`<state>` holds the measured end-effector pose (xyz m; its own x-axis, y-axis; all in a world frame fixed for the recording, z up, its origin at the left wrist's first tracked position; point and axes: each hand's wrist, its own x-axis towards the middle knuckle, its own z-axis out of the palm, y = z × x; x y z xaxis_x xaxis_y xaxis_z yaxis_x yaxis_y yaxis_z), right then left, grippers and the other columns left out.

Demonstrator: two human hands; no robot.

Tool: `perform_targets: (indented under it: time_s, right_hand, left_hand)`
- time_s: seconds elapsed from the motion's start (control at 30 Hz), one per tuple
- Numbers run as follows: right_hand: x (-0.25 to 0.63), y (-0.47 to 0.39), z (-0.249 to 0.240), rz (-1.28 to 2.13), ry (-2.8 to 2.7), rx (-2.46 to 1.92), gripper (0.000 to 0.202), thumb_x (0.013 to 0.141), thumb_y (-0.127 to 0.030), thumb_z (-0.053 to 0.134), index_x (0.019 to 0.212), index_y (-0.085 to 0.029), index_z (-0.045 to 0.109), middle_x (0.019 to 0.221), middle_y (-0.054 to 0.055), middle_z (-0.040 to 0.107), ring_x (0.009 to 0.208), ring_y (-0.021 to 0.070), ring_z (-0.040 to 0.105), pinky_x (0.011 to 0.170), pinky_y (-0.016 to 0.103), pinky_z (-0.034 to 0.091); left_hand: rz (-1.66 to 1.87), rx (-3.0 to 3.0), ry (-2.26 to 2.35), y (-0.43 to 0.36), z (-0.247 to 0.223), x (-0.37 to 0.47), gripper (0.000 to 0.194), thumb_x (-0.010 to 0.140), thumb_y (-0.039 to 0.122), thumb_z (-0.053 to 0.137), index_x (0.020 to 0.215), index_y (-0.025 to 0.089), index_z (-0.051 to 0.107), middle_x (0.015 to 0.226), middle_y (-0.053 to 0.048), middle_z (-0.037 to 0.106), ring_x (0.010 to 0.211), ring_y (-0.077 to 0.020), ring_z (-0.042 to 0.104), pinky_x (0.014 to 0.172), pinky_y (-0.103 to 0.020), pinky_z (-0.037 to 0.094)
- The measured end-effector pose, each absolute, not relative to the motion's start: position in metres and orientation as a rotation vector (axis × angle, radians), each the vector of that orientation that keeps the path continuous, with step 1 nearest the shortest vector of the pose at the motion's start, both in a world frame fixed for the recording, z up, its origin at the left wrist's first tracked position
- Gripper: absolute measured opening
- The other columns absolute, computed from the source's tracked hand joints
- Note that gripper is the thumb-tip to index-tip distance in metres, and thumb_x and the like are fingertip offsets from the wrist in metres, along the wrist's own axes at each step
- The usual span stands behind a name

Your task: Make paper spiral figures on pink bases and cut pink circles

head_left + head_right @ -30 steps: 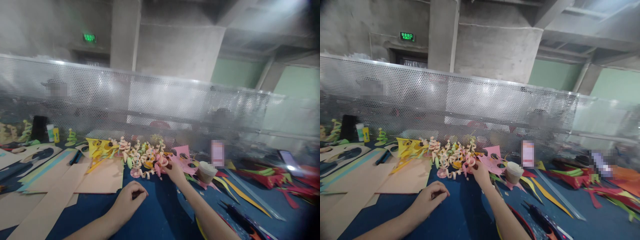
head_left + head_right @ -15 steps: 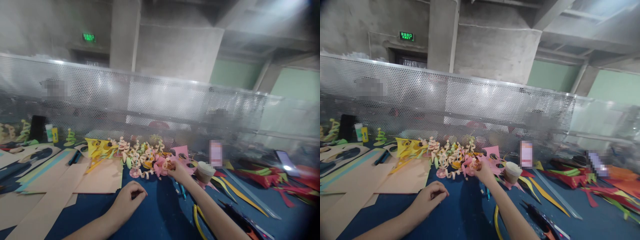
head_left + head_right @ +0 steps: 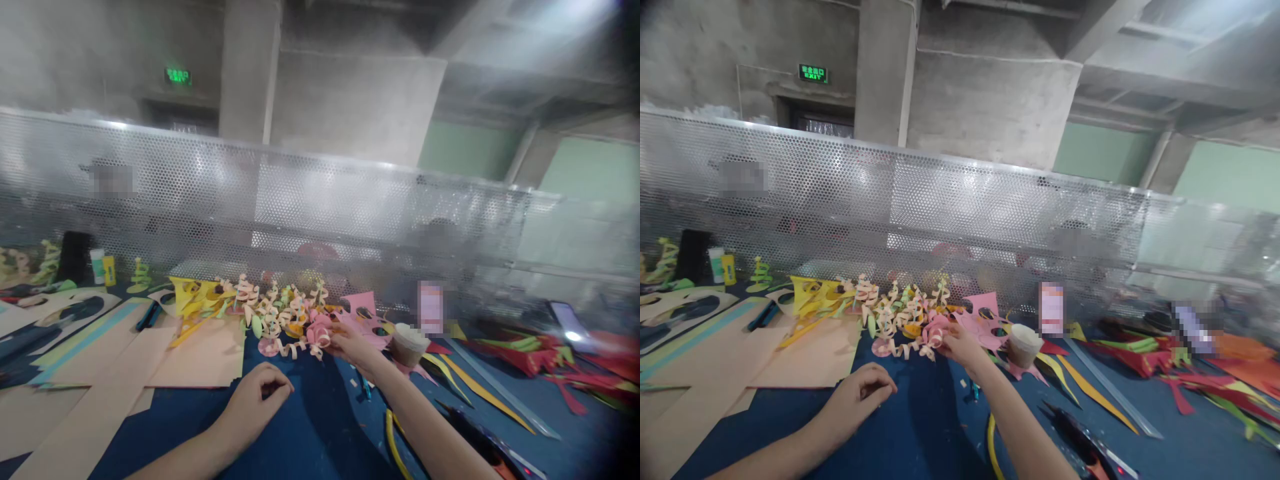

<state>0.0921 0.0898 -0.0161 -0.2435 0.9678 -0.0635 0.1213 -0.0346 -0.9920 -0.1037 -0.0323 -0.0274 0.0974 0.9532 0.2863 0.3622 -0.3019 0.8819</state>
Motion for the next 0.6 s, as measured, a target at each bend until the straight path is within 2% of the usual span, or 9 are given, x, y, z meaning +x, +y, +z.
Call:
perform_targets:
  time_s: [0.23,0.3,0.37,0.43,0.53,0.6]
  right_hand:
    - [0.089,0.087,-0.009,1.459,-1.42,-1.057,0.017,0.087,-0.028,0.049,0.088,-0.013,0.057,0.08,0.0,0.06,0.068,0.0118,0.059,0.064,0.029,0.049]
    - [0.092,0.083,-0.004,1.49,-1.442,-1.024,0.014,0.082,-0.019,0.056,0.096,-0.016,0.055,0.073,-0.003,0.059,0.064,0.0098,0.058,0.062,0.025,0.048]
    - [0.097,0.082,0.002,1.53,-1.464,-1.02,0.036,0.076,-0.007,0.062,0.108,-0.02,0.051,0.07,-0.006,0.058,0.061,0.0087,0.057,0.06,0.022,0.046]
    - [0.103,0.081,0.009,1.594,-1.479,-1.04,0.041,0.074,-0.003,0.062,0.109,-0.02,0.05,0.072,-0.006,0.059,0.062,0.0092,0.057,0.061,0.023,0.047]
    - [0.11,0.084,0.018,1.706,-1.461,-1.098,0.013,0.081,-0.013,0.057,0.094,-0.013,0.058,0.078,-0.001,0.061,0.067,0.0109,0.059,0.064,0.028,0.049]
    - [0.113,0.086,0.024,1.734,-1.421,-1.145,0.014,0.086,-0.024,0.052,0.088,-0.012,0.058,0.082,0.001,0.061,0.068,0.0115,0.059,0.064,0.029,0.05]
  left_hand:
    - [1.185,1.734,1.302,-0.031,-0.029,-0.103,0.017,0.073,0.024,0.05,0.07,0.015,0.065,0.078,-0.005,0.056,0.072,-0.0167,0.056,0.065,-0.024,0.043]
    - [1.18,1.734,1.303,-0.031,-0.029,-0.103,0.018,0.074,0.024,0.05,0.07,0.015,0.065,0.078,-0.005,0.056,0.071,-0.0166,0.055,0.064,-0.024,0.043]
    - [1.177,1.743,1.3,-0.031,-0.028,-0.103,0.018,0.074,0.024,0.05,0.07,0.015,0.065,0.079,-0.005,0.056,0.071,-0.0167,0.055,0.065,-0.024,0.043]
    - [1.17,1.75,1.295,-0.032,-0.027,-0.103,0.019,0.074,0.025,0.05,0.07,0.015,0.065,0.079,-0.005,0.055,0.072,-0.0171,0.056,0.066,-0.025,0.043]
    - [1.157,1.757,1.285,-0.034,-0.024,-0.104,0.019,0.075,0.025,0.05,0.071,0.015,0.065,0.079,-0.006,0.055,0.075,-0.0181,0.056,0.069,-0.026,0.043]
    - [1.15,1.759,1.283,-0.034,-0.024,-0.104,0.019,0.075,0.025,0.05,0.071,0.015,0.065,0.079,-0.005,0.055,0.076,-0.0184,0.056,0.07,-0.026,0.043]
